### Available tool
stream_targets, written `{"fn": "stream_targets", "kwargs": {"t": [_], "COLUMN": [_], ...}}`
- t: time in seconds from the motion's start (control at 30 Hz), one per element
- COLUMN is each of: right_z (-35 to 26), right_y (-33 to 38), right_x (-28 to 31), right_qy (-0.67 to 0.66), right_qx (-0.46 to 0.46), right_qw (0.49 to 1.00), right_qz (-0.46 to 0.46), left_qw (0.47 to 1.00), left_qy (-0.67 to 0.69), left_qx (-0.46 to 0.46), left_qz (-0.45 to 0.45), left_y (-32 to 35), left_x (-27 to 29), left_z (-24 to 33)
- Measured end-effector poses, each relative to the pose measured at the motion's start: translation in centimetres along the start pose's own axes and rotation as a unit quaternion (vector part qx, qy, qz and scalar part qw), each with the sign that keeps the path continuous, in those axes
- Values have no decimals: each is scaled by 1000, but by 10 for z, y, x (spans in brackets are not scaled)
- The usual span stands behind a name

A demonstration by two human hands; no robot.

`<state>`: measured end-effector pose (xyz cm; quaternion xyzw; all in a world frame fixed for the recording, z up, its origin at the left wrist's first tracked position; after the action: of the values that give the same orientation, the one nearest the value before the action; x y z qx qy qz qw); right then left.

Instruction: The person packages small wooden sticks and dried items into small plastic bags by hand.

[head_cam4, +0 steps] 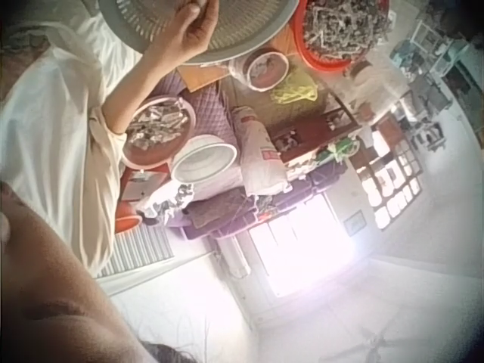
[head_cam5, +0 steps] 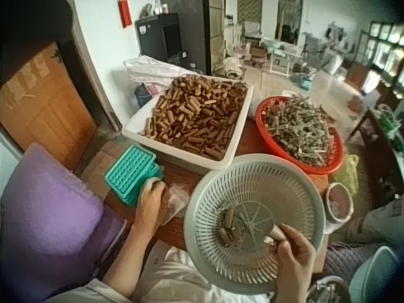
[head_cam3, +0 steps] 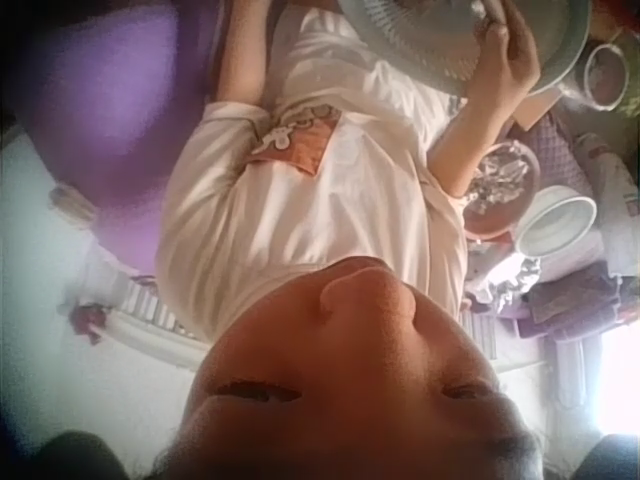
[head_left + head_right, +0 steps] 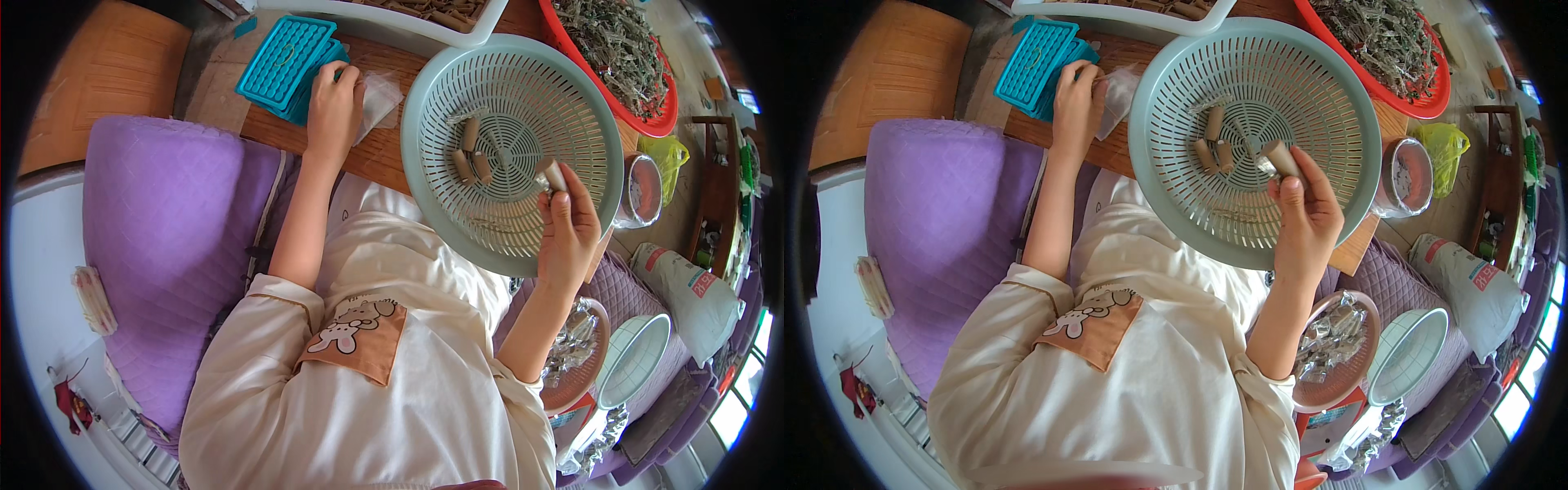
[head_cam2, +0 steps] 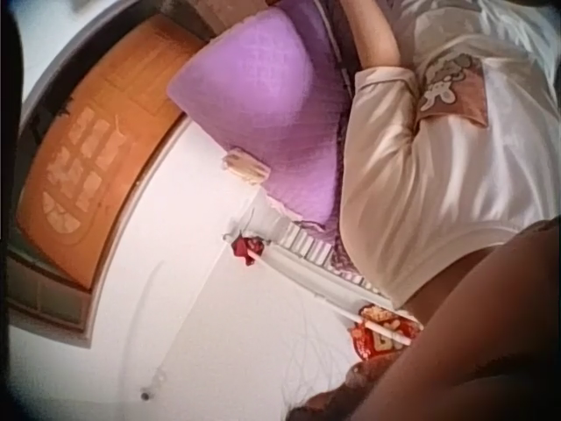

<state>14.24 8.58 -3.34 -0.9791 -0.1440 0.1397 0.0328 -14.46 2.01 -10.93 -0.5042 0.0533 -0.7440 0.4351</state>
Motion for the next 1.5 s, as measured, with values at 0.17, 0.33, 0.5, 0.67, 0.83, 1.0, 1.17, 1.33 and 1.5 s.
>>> {"fn": "stream_targets", "kwargs": {"t": [0.17,0.33,0.5,0.67,0.83,1.0,1.17,1.33,1.5], "right_z": [-3,-25,-43,-55,-54,-52,-55,-59,-61], "right_y": [-6,-1,-1,-3,-3,-3,-10,-14,-11], "right_x": [2,-19,-45,-63,-57,-51,-46,-41,-42], "right_qy": [18,152,250,316,362,355,355,362,357], "right_qx": [63,198,451,479,419,284,199,110,28], "right_qw": [997,968,850,799,806,859,868,873,882], "right_qz": [31,9,-104,-180,-211,-234,-285,-307,-305], "left_qw": [973,880,769,775,780,821,798,727,730], "left_qy": [116,292,368,334,335,279,354,453,421], "left_qx": [179,280,293,262,235,197,197,208,191], "left_qz": [-82,-250,-433,-468,-473,-458,-446,-472,-503], "left_y": [-2,-1,9,16,19,19,29,45,40], "left_x": [14,53,88,98,98,96,78,62,61], "left_z": [10,40,91,111,120,126,124,122,132]}}
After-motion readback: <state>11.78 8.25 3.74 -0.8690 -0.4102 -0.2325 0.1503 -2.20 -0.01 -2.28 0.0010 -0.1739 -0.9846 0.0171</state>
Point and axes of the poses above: each hand's wrist, its own y-axis away from the middle knuckle, its own x-axis out of the back of the hand, z = x × y, the point moved 1 cm from there along -y, towards the middle knuckle, and after that the axes turned 13 degrees about x, right-handed, at the moved point
